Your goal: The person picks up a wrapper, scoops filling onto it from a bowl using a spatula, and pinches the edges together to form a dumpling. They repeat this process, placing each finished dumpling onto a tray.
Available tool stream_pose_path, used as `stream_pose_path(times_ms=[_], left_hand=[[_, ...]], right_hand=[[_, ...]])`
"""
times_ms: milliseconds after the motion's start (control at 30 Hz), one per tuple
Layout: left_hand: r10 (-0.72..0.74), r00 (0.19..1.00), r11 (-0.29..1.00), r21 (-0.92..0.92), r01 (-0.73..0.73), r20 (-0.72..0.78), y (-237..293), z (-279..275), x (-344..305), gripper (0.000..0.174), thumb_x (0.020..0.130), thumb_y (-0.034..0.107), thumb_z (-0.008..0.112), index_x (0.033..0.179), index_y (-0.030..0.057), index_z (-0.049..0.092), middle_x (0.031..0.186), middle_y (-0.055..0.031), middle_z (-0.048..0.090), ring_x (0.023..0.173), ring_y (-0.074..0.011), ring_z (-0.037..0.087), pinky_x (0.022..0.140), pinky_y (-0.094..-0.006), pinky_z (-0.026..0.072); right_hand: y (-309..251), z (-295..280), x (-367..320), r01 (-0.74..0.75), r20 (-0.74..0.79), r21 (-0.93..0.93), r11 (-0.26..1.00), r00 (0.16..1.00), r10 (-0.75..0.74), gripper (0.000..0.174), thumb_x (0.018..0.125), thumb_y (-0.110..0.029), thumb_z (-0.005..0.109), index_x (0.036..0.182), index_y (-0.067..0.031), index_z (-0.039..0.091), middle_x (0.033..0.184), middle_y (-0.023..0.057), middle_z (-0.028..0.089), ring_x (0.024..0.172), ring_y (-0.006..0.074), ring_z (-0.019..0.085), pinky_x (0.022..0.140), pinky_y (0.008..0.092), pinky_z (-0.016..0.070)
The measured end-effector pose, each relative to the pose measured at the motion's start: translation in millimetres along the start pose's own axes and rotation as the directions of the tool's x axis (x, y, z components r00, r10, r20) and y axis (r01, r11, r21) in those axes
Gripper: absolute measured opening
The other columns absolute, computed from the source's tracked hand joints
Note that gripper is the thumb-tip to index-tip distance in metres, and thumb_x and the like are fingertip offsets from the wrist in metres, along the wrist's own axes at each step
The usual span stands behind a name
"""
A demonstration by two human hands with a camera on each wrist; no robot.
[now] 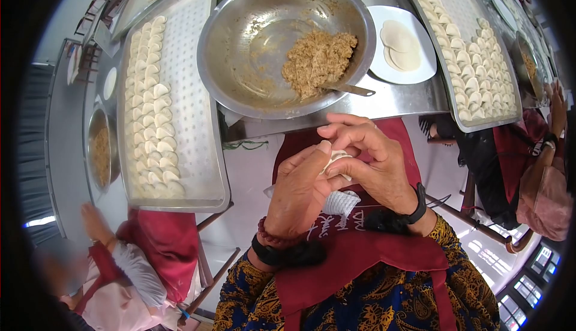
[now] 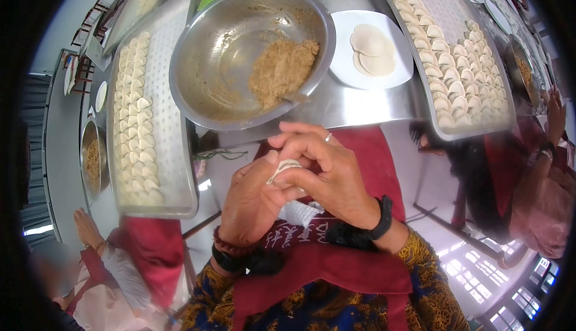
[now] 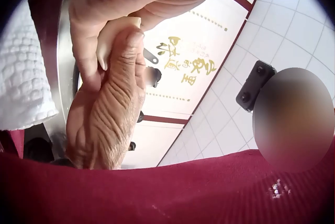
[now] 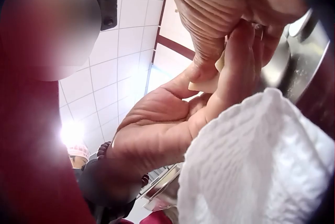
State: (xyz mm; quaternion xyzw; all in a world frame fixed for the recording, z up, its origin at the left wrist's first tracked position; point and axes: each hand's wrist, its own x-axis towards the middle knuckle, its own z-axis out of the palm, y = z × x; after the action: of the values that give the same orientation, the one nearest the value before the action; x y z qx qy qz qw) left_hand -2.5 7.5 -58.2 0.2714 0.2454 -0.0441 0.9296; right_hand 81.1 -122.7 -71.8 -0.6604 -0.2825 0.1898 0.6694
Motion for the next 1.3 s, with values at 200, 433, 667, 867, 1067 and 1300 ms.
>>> stream_pose_path(times_ms=[200,433,667,867,1067,1300], left_hand=[[-0.008,0.999,0.993,0.117,0.003,0.048,3,-2,3,0.036,0.104,0.024,0.048,0.124,-0.0051,0.057,0.116,-0.0144,0.063,0.107,-0.0233,0.064,0.091,-0.042,0.0552],[-0.025,0.997,0.999,-0.042,0.029,0.079,2,0,3,0.056,0.107,0.042,0.035,0.136,-0.0051,0.041,0.131,-0.0172,0.055,0.121,-0.0298,0.057,0.103,-0.0479,0.0479],[-0.025,0.994,0.991,-0.129,0.039,0.108,-3,-1,4,0.051,0.108,0.037,0.033,0.135,-0.005,0.043,0.135,-0.0173,0.051,0.129,-0.0297,0.05,0.111,-0.047,0.0401],[0.012,0.989,0.997,-0.08,0.0,0.149,-3,-1,2,0.05,0.108,0.036,0.035,0.135,-0.0057,0.044,0.135,-0.0175,0.051,0.129,-0.0285,0.05,0.113,-0.0455,0.0389],[0.005,0.995,0.996,-0.087,0.004,0.1,-6,-1,3,0.05,0.108,0.035,0.037,0.133,-0.0069,0.045,0.135,-0.017,0.051,0.128,-0.0274,0.051,0.113,-0.0449,0.039],[0.01,0.997,0.997,-0.076,-0.005,0.077,-6,0,4,0.048,0.108,0.033,0.039,0.133,-0.0068,0.045,0.134,-0.0167,0.052,0.127,-0.0264,0.052,0.112,-0.0439,0.0398]], right_hand=[[-5,0,-1,-0.184,0.032,0.038,0.982,0.983,0.183,0.024,0.081,0.002,0.073,0.104,-0.0035,0.07,0.114,0.0132,0.07,0.125,0.0253,0.057,0.085,0.0304,0.0546],[17,-8,-1,0.136,0.081,-0.05,0.989,0.988,-0.131,0.016,0.085,0.001,0.069,0.1,-0.0028,0.072,0.112,0.0138,0.072,0.123,0.0298,0.058,0.097,0.0375,0.0491],[4,1,-3,-0.203,-0.011,0.341,0.918,0.975,0.22,0.018,0.084,0.002,0.069,0.101,-0.0016,0.072,0.109,0.0132,0.072,0.122,0.0276,0.059,0.097,0.0362,0.0495],[12,-7,2,0.116,0.078,-0.061,0.991,0.991,-0.111,0.018,0.085,0.003,0.068,0.101,-0.0015,0.073,0.109,0.0112,0.073,0.121,0.0265,0.059,0.095,0.0349,0.0507],[16,-5,-1,0.041,-0.003,0.106,0.993,0.999,-0.041,0.013,0.085,0.001,0.07,0.098,-0.0015,0.072,0.109,0.0107,0.073,0.122,0.0264,0.059,0.096,0.0352,0.0504],[18,-4,-1,-0.017,0.008,0.128,0.992,1.0,0.016,0.011,0.085,0.001,0.069,0.095,-0.0016,0.071,0.108,0.0112,0.073,0.124,0.0266,0.058,0.096,0.0365,0.0499]])
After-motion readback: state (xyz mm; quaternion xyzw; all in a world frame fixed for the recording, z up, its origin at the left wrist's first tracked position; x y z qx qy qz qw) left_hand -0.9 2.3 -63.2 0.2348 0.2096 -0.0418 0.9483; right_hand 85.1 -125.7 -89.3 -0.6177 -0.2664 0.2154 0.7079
